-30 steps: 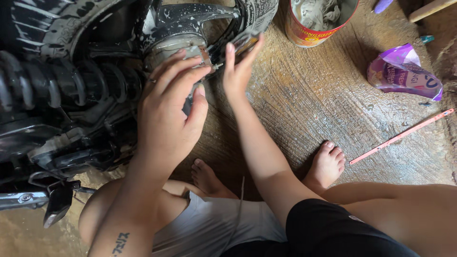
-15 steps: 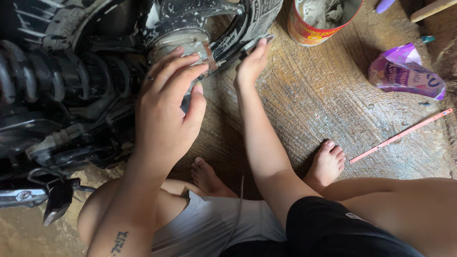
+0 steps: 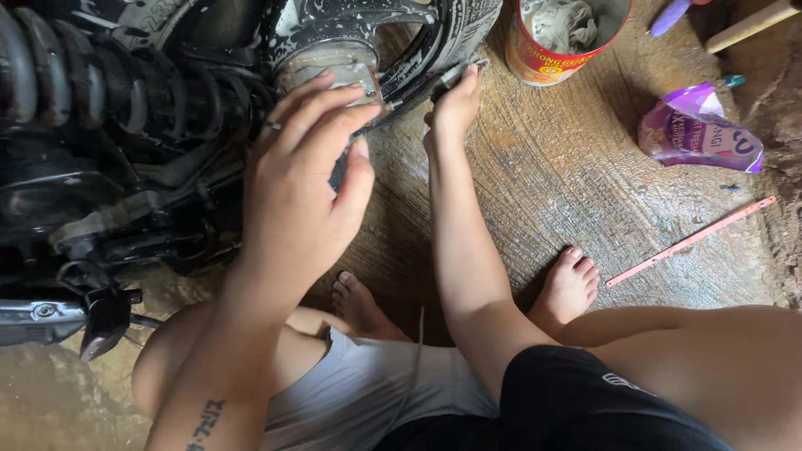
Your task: The person scrubs a motorcycle wheel with a brush and soapy water, then wipes the area with a cloth and continues scrubbing different parts of the rim and tire.
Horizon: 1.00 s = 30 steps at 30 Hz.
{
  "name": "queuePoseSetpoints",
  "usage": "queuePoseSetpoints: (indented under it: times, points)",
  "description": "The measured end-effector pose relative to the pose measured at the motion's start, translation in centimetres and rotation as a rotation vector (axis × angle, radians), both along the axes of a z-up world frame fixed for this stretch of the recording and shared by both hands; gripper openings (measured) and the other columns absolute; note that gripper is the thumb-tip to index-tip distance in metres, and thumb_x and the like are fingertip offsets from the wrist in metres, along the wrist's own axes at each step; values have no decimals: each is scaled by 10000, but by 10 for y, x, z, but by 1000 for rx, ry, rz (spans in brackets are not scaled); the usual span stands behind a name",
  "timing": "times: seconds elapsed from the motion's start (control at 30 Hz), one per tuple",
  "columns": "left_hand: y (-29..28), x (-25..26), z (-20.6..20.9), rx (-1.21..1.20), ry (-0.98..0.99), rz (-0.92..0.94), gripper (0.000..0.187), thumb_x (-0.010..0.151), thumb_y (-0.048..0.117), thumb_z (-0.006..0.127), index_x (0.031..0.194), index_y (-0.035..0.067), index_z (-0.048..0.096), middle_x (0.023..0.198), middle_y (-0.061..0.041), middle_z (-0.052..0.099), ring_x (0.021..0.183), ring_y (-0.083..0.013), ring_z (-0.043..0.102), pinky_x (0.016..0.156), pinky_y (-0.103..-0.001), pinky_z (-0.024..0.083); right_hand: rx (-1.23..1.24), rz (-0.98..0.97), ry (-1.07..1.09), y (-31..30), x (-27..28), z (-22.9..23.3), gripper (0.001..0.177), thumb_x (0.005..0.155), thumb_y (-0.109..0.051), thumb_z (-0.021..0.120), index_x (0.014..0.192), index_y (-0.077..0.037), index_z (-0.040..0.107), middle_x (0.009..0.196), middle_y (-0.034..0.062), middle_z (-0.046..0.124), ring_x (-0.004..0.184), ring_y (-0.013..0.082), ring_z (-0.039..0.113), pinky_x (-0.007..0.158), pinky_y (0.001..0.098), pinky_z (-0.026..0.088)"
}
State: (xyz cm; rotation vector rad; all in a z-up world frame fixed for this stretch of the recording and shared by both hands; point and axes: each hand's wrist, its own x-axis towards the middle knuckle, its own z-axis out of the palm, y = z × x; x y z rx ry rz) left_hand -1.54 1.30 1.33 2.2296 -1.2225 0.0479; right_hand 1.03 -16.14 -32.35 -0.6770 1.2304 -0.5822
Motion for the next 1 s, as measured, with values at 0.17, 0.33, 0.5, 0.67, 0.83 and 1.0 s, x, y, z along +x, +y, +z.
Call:
queuePoseSetpoints:
  times: [0.17,0.33,0.5,0.67,0.83,1.0]
  points:
    - [-5,1,-3,9,15,-4,284,993,8,674,1272,53,695,1377,-101,649,1356,-314,590,1192,-428,492,34,65,-173,-30,-2,-22,432,1062,-506,421,950,-119,576,673,-6,538,465,105,414,406,278,310]
    - [-5,5,-9,25,23,22,275,989,8,675,1259,53,704,1367,-90,658,1338,-305,594,1152,-401,494,258,277,-312,-65,-15,-25,448,1031,-531,424,904,-135,589,656,19,578,431,136,408,387,299,280]
    - [-9,-3,-5,55,9,4,263,991,34,676,1251,56,710,1370,-99,650,1387,-317,580,1186,-430,477,272,376,-223,-88,-12,-32,487,1017,-564,455,812,-144,591,599,0,506,402,130,378,371,301,268]
    - [-16,-2,-4,59,16,6,261,989,37,671,1246,54,713,1365,-96,653,1388,-317,582,1185,-428,479,-50,277,-55,-28,-9,-25,500,1018,-552,342,956,-117,581,632,6,592,439,133,506,382,326,394]
    - [-20,0,-10,63,24,-9,259,995,33,670,1249,56,711,1362,-94,654,1386,-318,583,1185,-426,482,-111,159,48,-15,1,-22,451,1015,-505,331,1060,-106,535,609,8,582,397,146,522,333,342,387]
    - [-12,4,-12,58,9,6,273,987,29,676,1256,66,702,1364,-91,654,1381,-312,587,1187,-425,483,411,391,-103,-66,-12,-50,481,1040,-547,348,1109,-110,535,579,41,543,375,172,403,357,322,313]
